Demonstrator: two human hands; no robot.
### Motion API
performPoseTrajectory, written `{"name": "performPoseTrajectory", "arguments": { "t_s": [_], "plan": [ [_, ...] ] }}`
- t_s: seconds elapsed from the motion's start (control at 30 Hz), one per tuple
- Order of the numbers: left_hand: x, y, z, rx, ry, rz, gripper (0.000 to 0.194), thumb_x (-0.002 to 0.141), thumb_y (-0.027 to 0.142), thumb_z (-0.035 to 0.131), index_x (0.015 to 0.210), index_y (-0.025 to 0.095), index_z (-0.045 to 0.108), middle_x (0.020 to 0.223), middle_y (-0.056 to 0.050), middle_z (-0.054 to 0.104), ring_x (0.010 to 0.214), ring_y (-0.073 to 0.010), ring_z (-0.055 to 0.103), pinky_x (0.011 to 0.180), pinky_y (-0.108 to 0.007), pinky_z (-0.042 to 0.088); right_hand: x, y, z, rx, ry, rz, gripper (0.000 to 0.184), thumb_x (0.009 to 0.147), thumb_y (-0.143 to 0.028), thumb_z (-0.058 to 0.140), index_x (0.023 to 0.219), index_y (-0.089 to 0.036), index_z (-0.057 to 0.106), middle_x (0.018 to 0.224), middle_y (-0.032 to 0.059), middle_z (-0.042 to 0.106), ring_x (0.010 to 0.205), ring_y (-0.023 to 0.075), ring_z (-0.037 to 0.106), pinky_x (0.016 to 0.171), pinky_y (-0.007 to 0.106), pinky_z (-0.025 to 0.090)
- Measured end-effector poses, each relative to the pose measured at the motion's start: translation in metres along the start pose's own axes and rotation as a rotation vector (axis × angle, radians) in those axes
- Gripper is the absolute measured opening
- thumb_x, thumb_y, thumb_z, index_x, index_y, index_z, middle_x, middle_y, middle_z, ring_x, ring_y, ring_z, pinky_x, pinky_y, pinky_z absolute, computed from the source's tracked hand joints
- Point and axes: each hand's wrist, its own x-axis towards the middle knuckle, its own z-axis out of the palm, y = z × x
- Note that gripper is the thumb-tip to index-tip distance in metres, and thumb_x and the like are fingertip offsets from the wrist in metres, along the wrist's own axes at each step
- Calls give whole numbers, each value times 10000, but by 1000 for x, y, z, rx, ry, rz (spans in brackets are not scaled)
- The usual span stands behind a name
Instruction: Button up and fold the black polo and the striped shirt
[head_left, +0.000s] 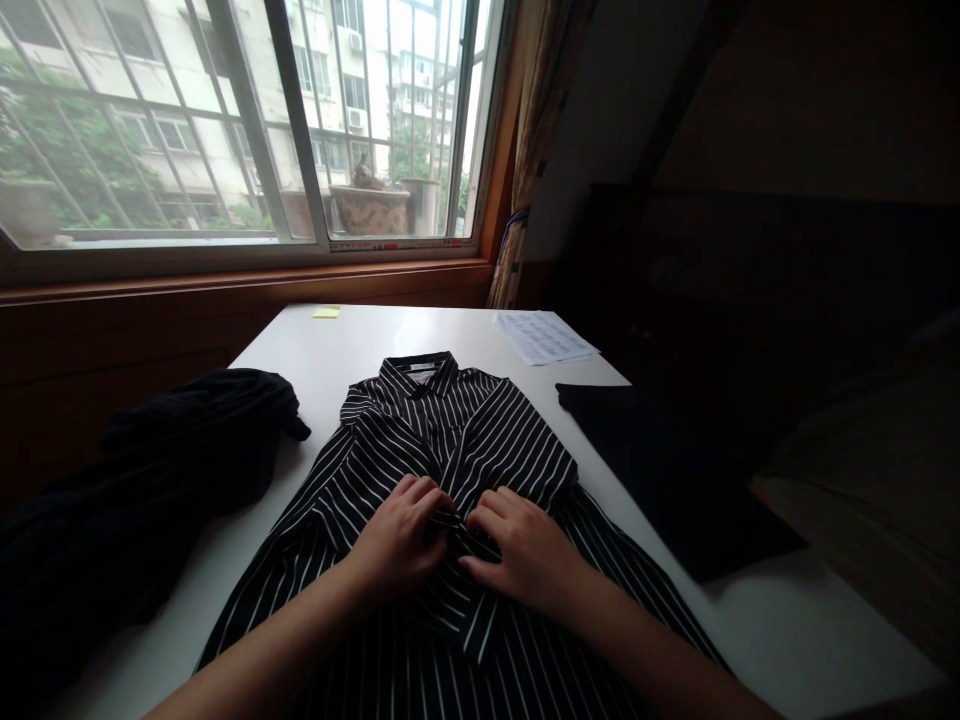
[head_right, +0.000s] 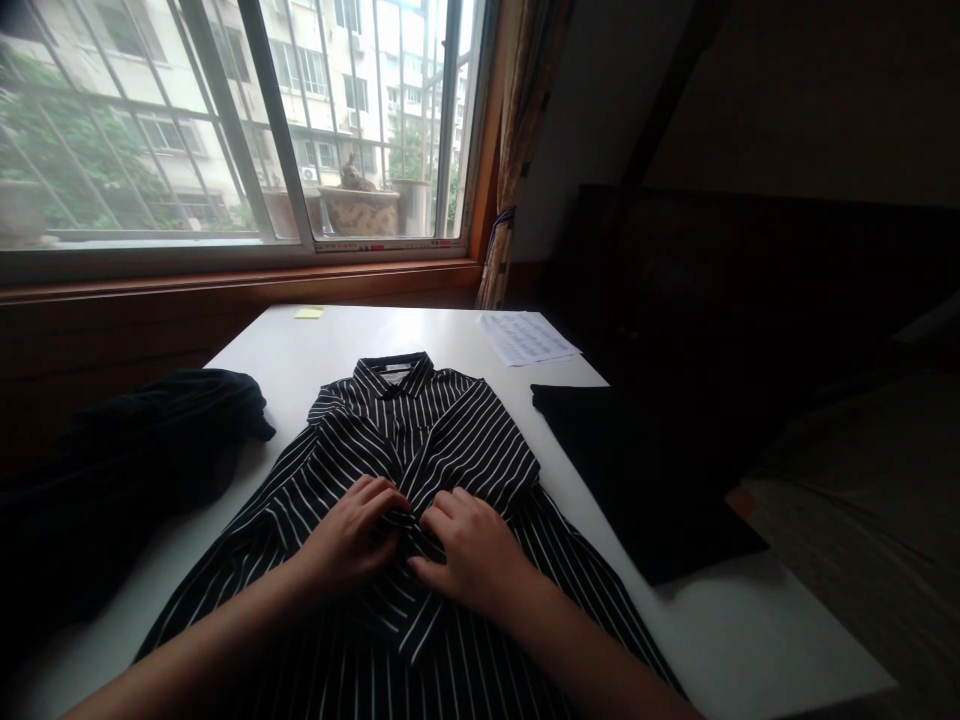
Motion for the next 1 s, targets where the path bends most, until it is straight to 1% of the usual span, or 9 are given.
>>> {"name": "performPoseTrajectory", "arguments": {
  "t_s": [0.1, 0.3, 0.47, 0.57, 0.63, 0.77, 0.9, 0.97, 1.0],
  "plan": [
    [2, -3, 1, -9, 19, -3, 256, 783, 87, 585, 996, 225, 620, 967, -36, 601, 918, -222, 516, 871, -378, 439, 0, -3, 4, -19, 17, 26, 228, 791, -335, 745, 945, -223, 619, 959, 26, 617, 932, 232, 544, 837, 374, 471],
    [3, -10, 5, -35, 63, -12, 117, 873, 132, 594, 931, 216, 652, 919, -31, 627, 866, -198, 545, 840, -356, 454, -1, -5, 6, -39, 46, 51, 95, 874, -289, 647, 939, -221, 631, 937, 28, 625, 915, 220, 549, 829, 357, 457],
    [4, -13, 4, -152, 109, -95, 80, 912, 213, 593, 923, 214, 672, 901, -28, 643, 845, -182, 590, 796, -316, 478, -4, -12, 8, -112, 64, 60, 40, 842, -225, 637, 881, -226, 629, 922, 24, 626, 916, 221, 549, 819, 360, 441],
    [5, -14, 2, -279, 136, -154, 91, 915, 232, 587, 922, 210, 675, 883, -21, 667, 818, -171, 619, 774, -294, 492, -5, -14, 9, -134, 87, 74, 55, 827, -194, 635, 870, -227, 627, 916, 26, 628, 911, 222, 552, 805, 360, 440],
    [6, -15, 1, -362, 148, -187, 100, 903, 233, 594, 947, 209, 681, 904, -25, 688, 839, -177, 637, 789, -296, 503, -5, -13, 10, -142, 107, 72, 86, 831, -150, 609, 867, -226, 628, 901, 29, 628, 893, 219, 557, 794, 359, 441],
    [7, -16, -3, -491, 129, -234, 126, 878, 239, 622, 978, 207, 691, 949, -27, 710, 892, -191, 657, 833, -309, 513, -3, -7, 5, -151, 168, 77, 155, 855, -96, 560, 897, -225, 636, 887, 40, 627, 865, 217, 568, 792, 366, 450],
    [7, -16, -7, -607, 67, -261, 142, 882, 262, 621, 990, 198, 688, 955, -27, 709, 901, -192, 656, 841, -311, 511, -1, -2, -2, -146, 222, 58, 218, 889, -92, 535, 1038, -221, 629, 926, 52, 636, 879, 222, 579, 819, 378, 460],
    [8, -16, -9, -657, 49, -274, 142, 879, 264, 626, 988, 192, 683, 954, -27, 704, 904, -191, 652, 839, -307, 506, 1, 0, -3, -141, 226, 48, 231, 915, -119, 536, 1110, -219, 610, 945, 54, 641, 876, 220, 583, 821, 379, 462],
    [8, -16, -10, -680, 46, -282, 142, 876, 268, 632, 983, 188, 680, 951, -27, 702, 904, -190, 650, 837, -305, 504, 1, 1, -2, -143, 218, 47, 213, 925, -143, 546, 1115, -218, 606, 947, 53, 641, 871, 220, 583, 817, 378, 462]
  ]
}}
